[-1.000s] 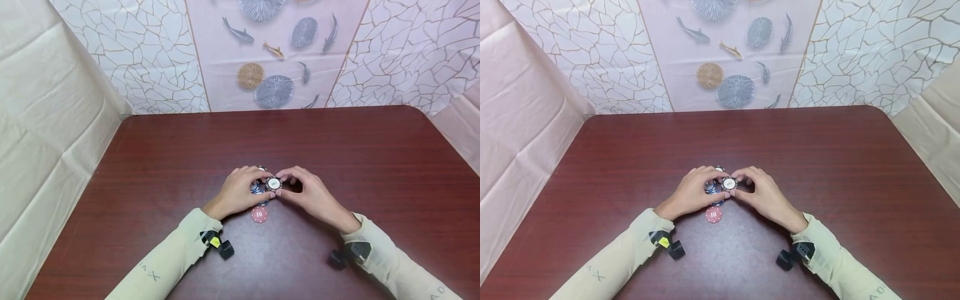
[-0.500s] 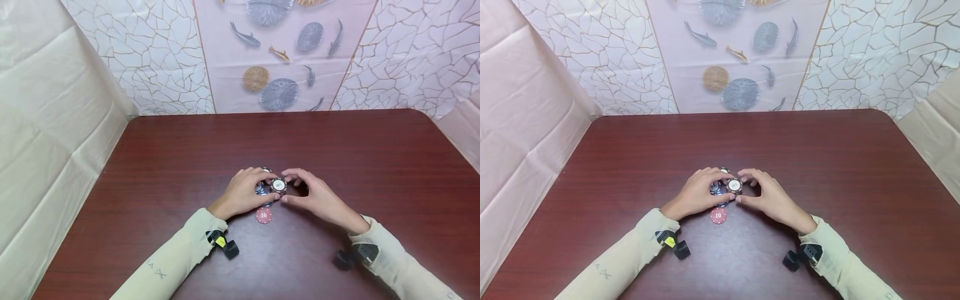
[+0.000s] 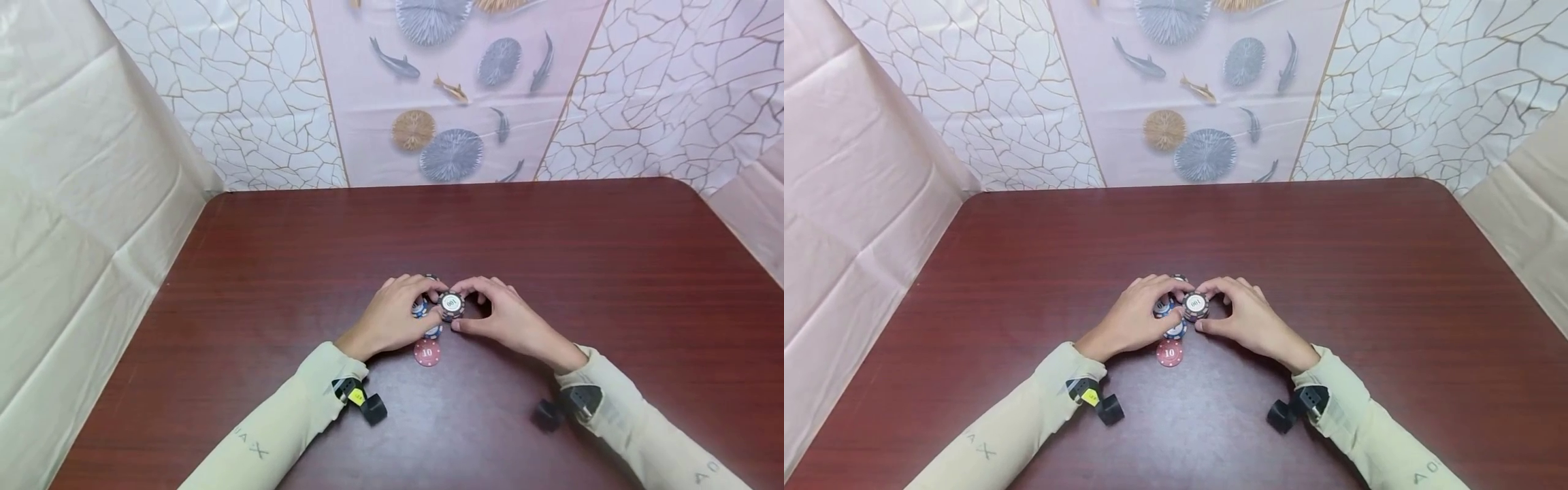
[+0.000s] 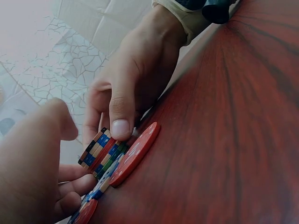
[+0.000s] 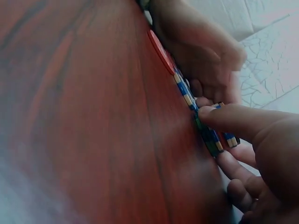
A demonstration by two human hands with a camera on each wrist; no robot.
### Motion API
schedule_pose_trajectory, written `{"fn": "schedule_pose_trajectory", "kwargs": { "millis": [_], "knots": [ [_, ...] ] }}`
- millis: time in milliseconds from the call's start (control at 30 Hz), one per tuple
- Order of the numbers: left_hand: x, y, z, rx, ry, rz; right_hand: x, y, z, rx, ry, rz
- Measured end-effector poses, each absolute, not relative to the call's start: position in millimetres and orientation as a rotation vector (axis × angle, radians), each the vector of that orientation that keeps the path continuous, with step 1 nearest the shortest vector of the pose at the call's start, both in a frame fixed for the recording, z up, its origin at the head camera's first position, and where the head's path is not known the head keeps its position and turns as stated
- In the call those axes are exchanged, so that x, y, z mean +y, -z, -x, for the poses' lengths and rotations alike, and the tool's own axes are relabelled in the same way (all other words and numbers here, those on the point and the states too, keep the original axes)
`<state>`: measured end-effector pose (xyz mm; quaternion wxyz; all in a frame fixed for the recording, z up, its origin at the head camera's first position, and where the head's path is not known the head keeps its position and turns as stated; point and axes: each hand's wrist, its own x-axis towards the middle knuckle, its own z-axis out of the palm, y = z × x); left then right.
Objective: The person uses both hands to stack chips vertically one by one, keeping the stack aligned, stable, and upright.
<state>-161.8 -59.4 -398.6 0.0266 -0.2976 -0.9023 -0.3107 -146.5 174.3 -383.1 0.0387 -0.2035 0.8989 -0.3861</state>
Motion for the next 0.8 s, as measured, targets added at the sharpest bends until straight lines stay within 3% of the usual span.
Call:
{"fn": "schedule_pose_trajectory", "kwargs": {
  "millis": [800],
  "knots": [
    [-72.6,367.6,175.4,-2.737,1.593,0.802,176.2,394.4,141.0,2.935,1.110,0.625]
  ]
}}
